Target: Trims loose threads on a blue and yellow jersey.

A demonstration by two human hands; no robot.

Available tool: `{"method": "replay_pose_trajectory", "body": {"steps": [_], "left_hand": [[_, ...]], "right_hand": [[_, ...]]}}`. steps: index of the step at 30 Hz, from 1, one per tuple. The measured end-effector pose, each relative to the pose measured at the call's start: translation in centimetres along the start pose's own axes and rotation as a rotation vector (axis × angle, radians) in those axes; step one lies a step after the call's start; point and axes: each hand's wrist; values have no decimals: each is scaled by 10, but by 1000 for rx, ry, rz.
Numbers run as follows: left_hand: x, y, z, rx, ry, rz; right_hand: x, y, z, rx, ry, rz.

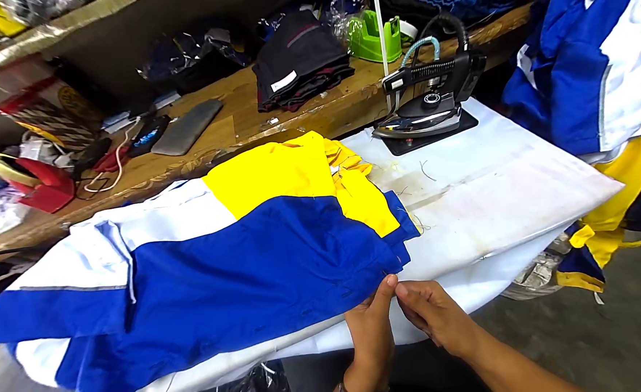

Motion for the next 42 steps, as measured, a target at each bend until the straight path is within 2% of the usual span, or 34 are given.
{"method": "replay_pose_trajectory", "body": {"steps": [4,7,12,18,23,26,28,30,31,33,34,36,38,39,42], "left_hand": [[1,-2,1,17,39,-31],[0,-4,-3,17,26,-5],[0,-8,-9,-7,-28,14],[3,-10,-6,-3,-142,78],[1,-8,-6,7,-128,104],[0,-8,-5,30,-141,106],[-1,-9,-7,12,-191,173],[-1,-9,-8,-2,-217,212],[2,-8,-7,-3,-208,181],[12,-6,-5,-2,-144,-18],[16,-7,-5,-2,-100,-124],[20,-6,-4,-18,-67,-180],[14,-5,-6,-38,-81,-60],[9,-5,-7,-48,-110,40],[-7,-7,-11,-71,-171,289]], "right_hand": [[3,-1,1,-43,-25,22],[4,-5,2,-22,-7,8],[-1,-10,-5,-85,27,-9],[6,-10,-10,-6,238,-145],[-1,-8,-9,-128,38,-1],[0,-8,-10,-100,93,-38],[0,-8,-10,-73,137,-64],[-3,-7,-10,-101,70,-18],[-6,-7,-11,-134,-4,48],[-9,-8,-10,-183,-128,163],[-9,-8,-10,-179,-120,144],[-6,-10,-11,-96,100,-82],[-3,-13,-12,-4,316,-275],[-3,-13,-12,6,338,-295],[-4,-14,-13,-10,241,-190]]}}
Point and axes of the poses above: each hand's wrist, its own y-axis away from the middle knuckle, its own z-axis out of the palm, x = y × z, and after that the axes turned 13 degrees about x, right-handed
